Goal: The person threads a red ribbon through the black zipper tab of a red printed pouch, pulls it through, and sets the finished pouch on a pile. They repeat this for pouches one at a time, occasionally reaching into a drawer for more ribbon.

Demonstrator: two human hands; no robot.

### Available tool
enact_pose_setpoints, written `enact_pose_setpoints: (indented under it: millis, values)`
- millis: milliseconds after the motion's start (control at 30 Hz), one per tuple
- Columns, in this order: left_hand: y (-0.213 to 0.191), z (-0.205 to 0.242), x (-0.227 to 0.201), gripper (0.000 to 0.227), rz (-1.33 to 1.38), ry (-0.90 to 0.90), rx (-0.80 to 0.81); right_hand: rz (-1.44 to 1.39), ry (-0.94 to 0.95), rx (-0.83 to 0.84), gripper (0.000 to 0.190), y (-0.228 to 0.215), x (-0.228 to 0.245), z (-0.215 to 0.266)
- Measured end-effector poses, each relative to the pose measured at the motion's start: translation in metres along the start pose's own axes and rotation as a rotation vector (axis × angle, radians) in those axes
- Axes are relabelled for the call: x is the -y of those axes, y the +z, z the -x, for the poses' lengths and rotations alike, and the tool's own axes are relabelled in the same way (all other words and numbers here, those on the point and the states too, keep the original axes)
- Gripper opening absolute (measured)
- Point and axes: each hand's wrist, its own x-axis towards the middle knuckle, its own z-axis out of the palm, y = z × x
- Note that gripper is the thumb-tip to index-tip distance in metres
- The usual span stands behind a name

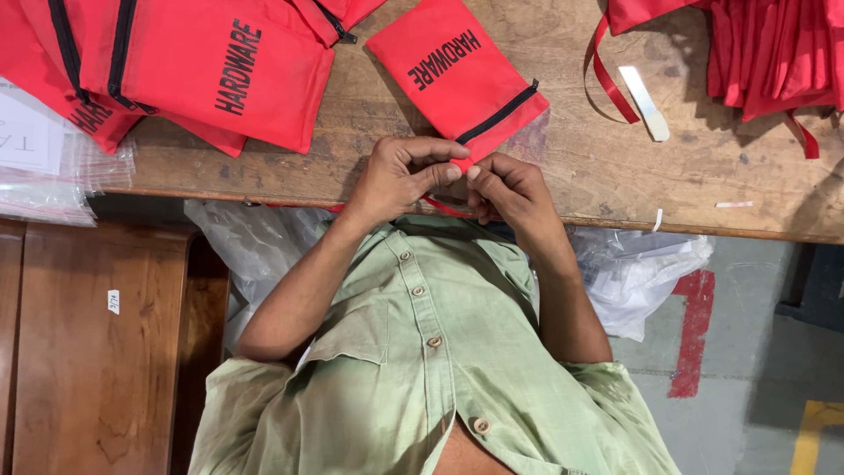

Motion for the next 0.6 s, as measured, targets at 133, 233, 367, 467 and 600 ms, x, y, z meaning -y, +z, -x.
enact_pose_setpoints:
  millis: [133,233,367,467,600]
  values:
    - [0.001,0.001,-0.002,0.022,0.019,0.007,0.002,0.013,-0.013,-0.013,0.027,0.000,-0.001,0.000]
    - [0.002,0.002,-0.006,0.017,0.032,0.013,0.010,0.017,-0.035,-0.012,0.024,-0.002,-0.006,0.000]
    - [0.003,0.002,-0.008,0.017,-0.015,-0.003,-0.023,-0.048,-0.117,-0.009,0.022,0.001,-0.009,0.009]
    - [0.003,0.002,-0.007,0.018,-0.007,-0.002,-0.022,-0.089,-0.171,-0.065,0.025,0.003,-0.018,0.015]
    - [0.002,0.001,0.002,0.019,-0.015,0.018,-0.027,-0.081,-0.189,-0.158,0.018,0.002,-0.031,0.015]
